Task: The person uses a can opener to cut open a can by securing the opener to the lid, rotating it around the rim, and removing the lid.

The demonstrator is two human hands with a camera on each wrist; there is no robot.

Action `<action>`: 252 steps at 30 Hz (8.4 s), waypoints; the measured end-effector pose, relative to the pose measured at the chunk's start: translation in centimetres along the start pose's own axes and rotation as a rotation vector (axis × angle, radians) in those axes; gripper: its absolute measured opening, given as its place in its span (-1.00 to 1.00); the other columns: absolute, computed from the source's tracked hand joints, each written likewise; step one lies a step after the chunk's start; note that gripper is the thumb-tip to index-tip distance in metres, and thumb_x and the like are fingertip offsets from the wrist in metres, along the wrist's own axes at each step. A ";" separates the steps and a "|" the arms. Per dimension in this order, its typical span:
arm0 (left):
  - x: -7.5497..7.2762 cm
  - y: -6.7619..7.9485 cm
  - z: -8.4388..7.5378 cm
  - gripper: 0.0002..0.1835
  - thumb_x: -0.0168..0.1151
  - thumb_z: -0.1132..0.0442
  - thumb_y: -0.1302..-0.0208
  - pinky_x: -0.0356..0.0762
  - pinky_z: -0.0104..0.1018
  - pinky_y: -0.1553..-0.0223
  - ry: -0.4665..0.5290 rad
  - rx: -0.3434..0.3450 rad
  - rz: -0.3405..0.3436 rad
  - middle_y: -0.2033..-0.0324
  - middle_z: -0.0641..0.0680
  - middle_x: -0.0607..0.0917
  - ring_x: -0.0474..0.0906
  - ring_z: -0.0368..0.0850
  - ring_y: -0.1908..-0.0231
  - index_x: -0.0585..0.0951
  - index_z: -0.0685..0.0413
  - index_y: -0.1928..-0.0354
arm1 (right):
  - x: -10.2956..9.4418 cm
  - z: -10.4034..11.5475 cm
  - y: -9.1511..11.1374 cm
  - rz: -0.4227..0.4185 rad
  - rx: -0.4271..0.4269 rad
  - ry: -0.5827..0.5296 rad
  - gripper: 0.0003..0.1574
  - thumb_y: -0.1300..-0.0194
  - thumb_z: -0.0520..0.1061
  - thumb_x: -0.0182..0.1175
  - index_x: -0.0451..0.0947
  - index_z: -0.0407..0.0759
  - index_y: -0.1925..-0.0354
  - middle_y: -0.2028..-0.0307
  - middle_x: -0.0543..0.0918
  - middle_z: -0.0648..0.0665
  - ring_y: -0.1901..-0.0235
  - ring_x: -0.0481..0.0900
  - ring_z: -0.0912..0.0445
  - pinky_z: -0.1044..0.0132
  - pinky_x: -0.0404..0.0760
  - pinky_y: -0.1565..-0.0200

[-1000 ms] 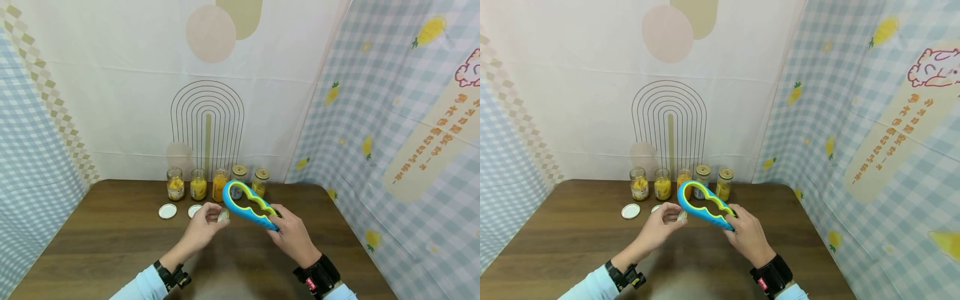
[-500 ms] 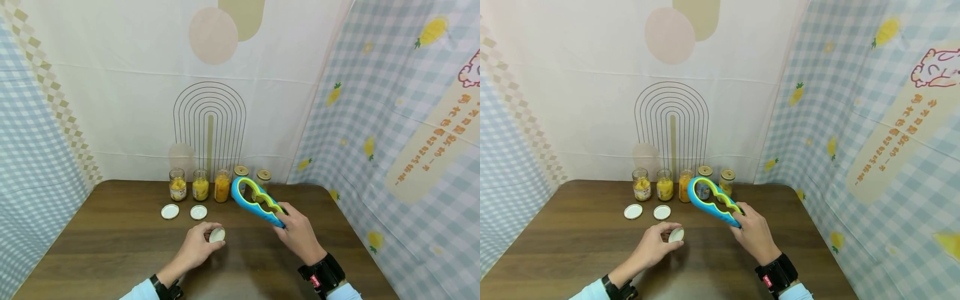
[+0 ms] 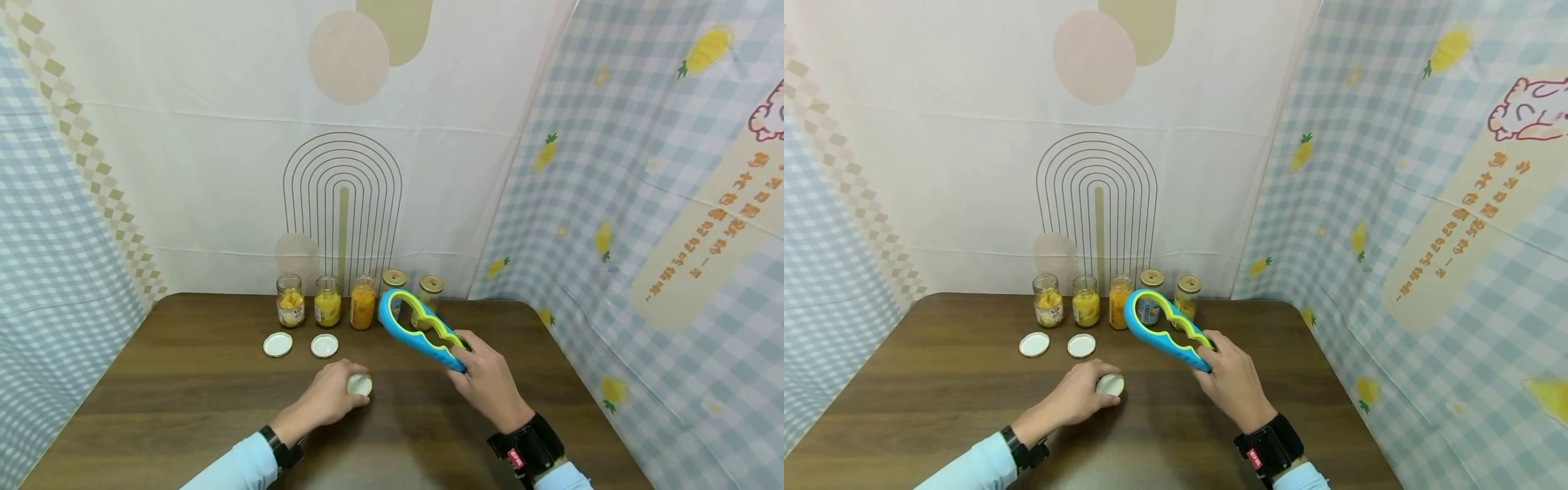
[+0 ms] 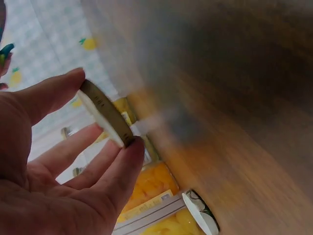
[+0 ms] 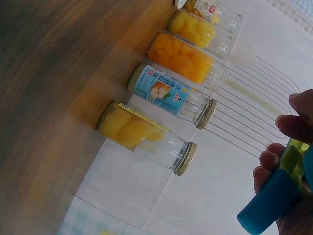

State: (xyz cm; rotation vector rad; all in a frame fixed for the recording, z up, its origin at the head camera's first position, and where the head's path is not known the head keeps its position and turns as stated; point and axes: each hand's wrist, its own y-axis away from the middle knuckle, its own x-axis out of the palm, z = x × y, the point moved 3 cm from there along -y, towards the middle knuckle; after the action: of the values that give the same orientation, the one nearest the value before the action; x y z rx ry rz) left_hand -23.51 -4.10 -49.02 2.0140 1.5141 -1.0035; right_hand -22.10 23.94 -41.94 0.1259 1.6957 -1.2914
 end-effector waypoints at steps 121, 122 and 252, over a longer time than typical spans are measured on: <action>-2.2 5.2 -4.5 -0.42 0.64 -0.02 -0.16 0.60 0.27 -0.16 0.087 -0.026 -0.159 -0.08 0.09 0.78 0.69 0.22 -0.12 0.72 0.08 -0.17 | 0.3 -0.2 0.8 -0.005 0.013 0.011 -0.66 -0.04 -0.17 0.66 0.61 -0.04 0.46 0.04 0.76 -0.22 0.15 0.75 0.02 0.09 0.79 0.21; -2.2 5.2 -4.5 -0.42 0.64 -0.02 -0.16 0.61 0.26 -0.16 0.089 -0.025 -0.163 -0.07 0.08 0.78 0.70 0.21 -0.12 0.72 0.08 -0.17 | 0.3 -0.2 0.8 -0.006 0.011 0.009 -0.66 -0.04 -0.18 0.65 0.60 -0.04 0.46 0.04 0.76 -0.22 0.15 0.75 0.02 0.09 0.79 0.20; 2.1 -10.6 -4.5 -0.37 0.35 0.18 -0.46 0.68 0.01 0.04 0.200 -0.040 -0.241 -0.04 0.28 0.62 0.66 0.15 0.01 0.31 0.29 -0.40 | -0.9 -0.6 0.7 -0.040 0.050 0.001 -0.74 -0.03 -0.23 0.64 0.70 -0.10 0.43 0.03 0.75 -0.22 0.22 0.72 0.04 0.10 0.76 0.25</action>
State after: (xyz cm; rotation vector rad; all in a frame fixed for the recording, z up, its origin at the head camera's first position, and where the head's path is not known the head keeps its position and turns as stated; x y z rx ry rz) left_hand -31.91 3.77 -46.80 1.9866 1.9040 -0.8717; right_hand -21.57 25.07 -41.82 0.1222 1.6745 -1.3646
